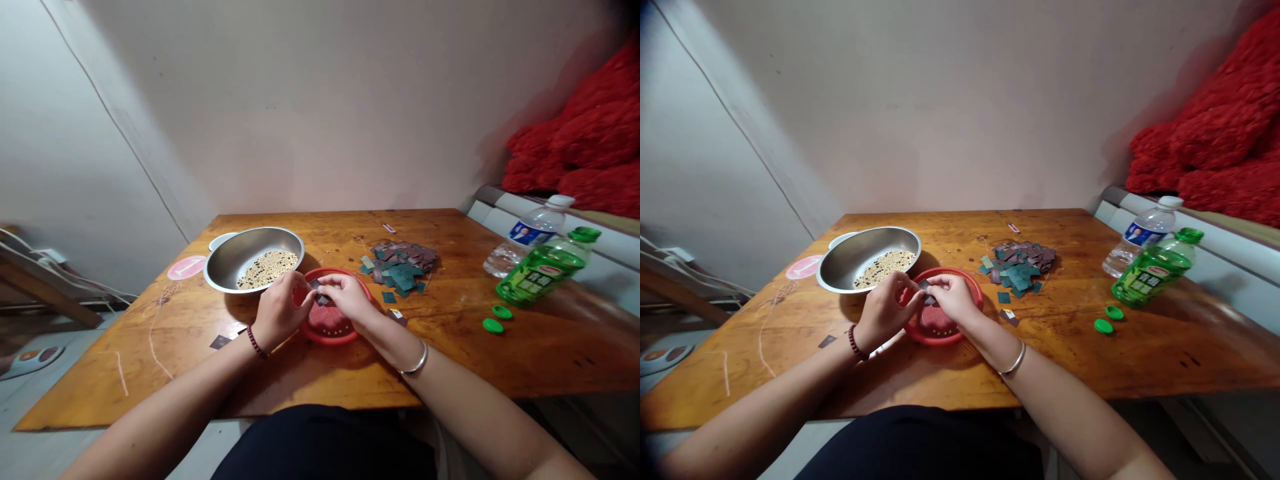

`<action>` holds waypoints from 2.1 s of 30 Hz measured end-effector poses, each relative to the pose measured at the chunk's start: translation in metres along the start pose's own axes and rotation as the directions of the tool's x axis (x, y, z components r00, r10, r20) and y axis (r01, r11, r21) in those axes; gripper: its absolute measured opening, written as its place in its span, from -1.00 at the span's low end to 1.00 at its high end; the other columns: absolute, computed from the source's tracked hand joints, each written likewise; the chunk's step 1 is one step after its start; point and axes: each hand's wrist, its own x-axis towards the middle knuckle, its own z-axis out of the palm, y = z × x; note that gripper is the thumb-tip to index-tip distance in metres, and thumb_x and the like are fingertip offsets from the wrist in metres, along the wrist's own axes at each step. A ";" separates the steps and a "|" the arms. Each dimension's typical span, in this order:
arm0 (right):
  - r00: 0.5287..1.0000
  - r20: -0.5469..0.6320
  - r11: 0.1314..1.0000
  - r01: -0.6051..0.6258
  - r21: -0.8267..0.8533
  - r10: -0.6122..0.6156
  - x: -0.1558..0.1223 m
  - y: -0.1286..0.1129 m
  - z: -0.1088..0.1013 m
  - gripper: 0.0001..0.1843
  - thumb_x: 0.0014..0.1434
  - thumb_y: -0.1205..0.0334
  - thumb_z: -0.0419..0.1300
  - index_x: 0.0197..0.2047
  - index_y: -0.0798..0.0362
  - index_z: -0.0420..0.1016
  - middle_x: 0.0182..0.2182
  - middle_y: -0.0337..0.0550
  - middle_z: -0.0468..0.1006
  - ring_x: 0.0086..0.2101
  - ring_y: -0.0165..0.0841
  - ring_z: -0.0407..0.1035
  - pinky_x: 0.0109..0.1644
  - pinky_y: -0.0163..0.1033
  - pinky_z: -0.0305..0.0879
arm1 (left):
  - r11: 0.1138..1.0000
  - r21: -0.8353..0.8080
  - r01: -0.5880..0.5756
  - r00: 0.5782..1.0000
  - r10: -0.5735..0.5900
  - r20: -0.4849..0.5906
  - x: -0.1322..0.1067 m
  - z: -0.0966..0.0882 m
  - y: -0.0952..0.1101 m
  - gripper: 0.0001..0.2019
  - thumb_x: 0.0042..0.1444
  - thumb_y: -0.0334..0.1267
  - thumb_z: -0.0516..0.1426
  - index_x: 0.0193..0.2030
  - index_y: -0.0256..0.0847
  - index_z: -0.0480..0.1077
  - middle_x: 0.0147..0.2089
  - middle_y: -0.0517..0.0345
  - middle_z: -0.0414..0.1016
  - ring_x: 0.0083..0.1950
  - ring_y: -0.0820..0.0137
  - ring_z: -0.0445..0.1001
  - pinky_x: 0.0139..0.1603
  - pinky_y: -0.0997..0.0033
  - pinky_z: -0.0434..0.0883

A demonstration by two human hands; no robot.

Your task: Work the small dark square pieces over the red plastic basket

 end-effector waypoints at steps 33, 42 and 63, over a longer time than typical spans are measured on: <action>0.999 0.037 1.000 0.000 -0.016 0.001 0.000 0.001 -0.001 -0.83 -0.20 0.35 0.26 -0.41 0.14 0.50 -0.49 -0.19 0.55 -0.51 -0.46 0.40 -0.36 -0.31 0.34 | 0.999 0.036 0.028 0.999 -0.027 -0.032 -0.001 0.002 -0.001 -0.84 0.06 -0.19 0.14 -0.31 -0.16 0.23 -0.33 0.20 0.43 -0.32 0.42 0.38 -0.34 0.44 0.30; 0.998 0.067 1.000 0.005 -0.022 -0.004 0.000 0.002 -0.001 -0.84 -0.19 0.33 0.26 -0.42 0.14 0.51 -0.51 -0.19 0.55 -0.51 -0.45 0.41 -0.38 -0.33 0.34 | 1.000 -0.013 0.011 1.000 -0.011 0.001 0.000 0.002 -0.001 -0.84 0.07 -0.19 0.14 -0.32 -0.16 0.22 -0.36 0.21 0.43 -0.35 0.44 0.38 -0.36 0.45 0.30; 0.998 0.060 0.999 0.021 -0.039 -0.018 0.000 0.002 -0.001 -0.81 -0.21 0.31 0.27 -0.42 0.14 0.52 -0.51 -0.19 0.55 -0.52 -0.45 0.40 -0.41 -0.35 0.32 | 0.995 -0.072 0.071 0.997 -0.072 0.001 -0.002 0.005 -0.003 -0.83 0.09 -0.19 0.12 -0.32 -0.17 0.18 -0.33 0.18 0.45 -0.40 0.47 0.39 -0.36 0.44 0.34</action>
